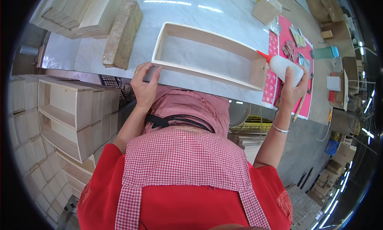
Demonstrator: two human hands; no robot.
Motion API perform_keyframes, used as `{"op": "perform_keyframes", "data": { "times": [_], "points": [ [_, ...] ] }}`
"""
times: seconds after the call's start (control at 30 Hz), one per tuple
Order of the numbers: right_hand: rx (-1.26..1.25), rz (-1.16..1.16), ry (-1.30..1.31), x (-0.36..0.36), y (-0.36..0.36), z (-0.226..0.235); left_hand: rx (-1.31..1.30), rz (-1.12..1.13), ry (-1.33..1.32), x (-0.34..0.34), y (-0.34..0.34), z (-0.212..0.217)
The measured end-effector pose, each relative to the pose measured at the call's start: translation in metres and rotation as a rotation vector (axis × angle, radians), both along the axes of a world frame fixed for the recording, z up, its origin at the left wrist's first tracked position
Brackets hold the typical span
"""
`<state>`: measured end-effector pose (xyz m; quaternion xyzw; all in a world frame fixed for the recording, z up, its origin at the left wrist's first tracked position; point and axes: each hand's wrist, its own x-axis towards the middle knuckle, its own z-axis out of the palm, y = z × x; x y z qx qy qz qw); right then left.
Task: Assembling wooden slats to create boxes using wood glue and a pneumatic nail gun.
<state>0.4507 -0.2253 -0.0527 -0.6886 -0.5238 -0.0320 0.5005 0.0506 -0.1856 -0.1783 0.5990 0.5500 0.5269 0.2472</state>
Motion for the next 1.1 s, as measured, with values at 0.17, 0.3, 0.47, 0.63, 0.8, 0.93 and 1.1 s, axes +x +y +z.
{"op": "perform_keyframes", "data": {
  "times": [0.17, 0.3, 0.47, 0.63, 0.8, 0.93, 1.1],
  "points": [
    [-0.018, -0.058, 0.061, 0.011, -0.009, 0.001, -0.027, 0.009, 0.004, 0.000, -0.001, -0.001],
    [-0.004, -0.070, 0.017, 0.018, -0.013, 0.000, -0.042, 0.015, 0.011, -0.001, 0.000, -0.004],
    [0.006, -0.088, 0.059, 0.021, -0.018, 0.000, -0.047, 0.024, 0.007, -0.001, 0.000, -0.005],
    [-0.033, -0.108, 0.026, 0.030, -0.027, 0.000, -0.052, 0.021, 0.003, -0.002, 0.001, -0.007],
    [-0.027, -0.103, -0.015, 0.028, -0.040, 0.002, -0.047, 0.023, -0.002, -0.001, 0.001, -0.010],
    [-0.039, -0.083, -0.015, 0.024, -0.056, 0.006, -0.043, 0.017, -0.005, -0.001, 0.002, -0.012],
    [-0.098, -0.072, 0.029, 0.020, -0.074, 0.010, -0.053, 0.018, 0.000, -0.001, 0.001, -0.010]
  ]
}}
